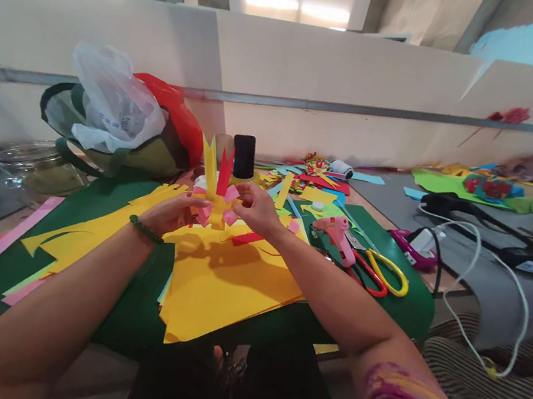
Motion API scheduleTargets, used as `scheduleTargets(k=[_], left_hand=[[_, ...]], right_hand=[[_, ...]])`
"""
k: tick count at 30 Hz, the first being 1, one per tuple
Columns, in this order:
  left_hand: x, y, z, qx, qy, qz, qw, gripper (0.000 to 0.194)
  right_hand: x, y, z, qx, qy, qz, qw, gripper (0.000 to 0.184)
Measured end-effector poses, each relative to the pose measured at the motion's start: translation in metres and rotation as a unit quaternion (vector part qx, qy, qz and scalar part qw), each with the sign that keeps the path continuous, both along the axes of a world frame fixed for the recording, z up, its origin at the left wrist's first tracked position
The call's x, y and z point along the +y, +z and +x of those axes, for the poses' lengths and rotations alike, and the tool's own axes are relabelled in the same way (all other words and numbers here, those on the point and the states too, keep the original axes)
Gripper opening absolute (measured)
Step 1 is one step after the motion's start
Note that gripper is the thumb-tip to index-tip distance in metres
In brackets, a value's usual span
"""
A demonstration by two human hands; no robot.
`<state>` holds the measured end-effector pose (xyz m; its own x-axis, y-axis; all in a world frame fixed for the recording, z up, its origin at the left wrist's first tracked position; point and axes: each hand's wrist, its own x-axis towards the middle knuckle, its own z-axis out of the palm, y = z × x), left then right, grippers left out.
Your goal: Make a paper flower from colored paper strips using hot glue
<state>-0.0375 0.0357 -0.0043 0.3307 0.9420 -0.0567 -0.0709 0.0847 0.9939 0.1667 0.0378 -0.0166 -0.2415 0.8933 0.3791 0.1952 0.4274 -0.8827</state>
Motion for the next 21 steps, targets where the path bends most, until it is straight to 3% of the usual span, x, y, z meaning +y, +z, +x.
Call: scheduleTargets(k=[4,14,19,21], left_hand=[[0.0009,-0.0019,0.0015,0.023,0.002,-0.029,0.999,0.017],[0.0025,-0.0043,0.0034,0.046,0.030,-0.044,0.998,0.011],[0.0024,-0.0036,0.0026,0.005,0.031,-0.019,0.999,0.015],[0.0041,-0.0026,-0.0008,-0.039,0.035,-0.014,0.999,0.013]], right_hand=[[0.0005,-0.0050,-0.0023,-0.031,-0.021,0.035,0.999,0.033],[0.0004,-0.0065,-0.0027,-0.035,-0.021,0.026,0.999,0.032],[0.0030,-0.0043,-0.0015,0.013,0.022,0.029,0.999,0.033],[0.0084,-0.0028,0.0019,0.046,0.008,0.037,0.998,0.032]])
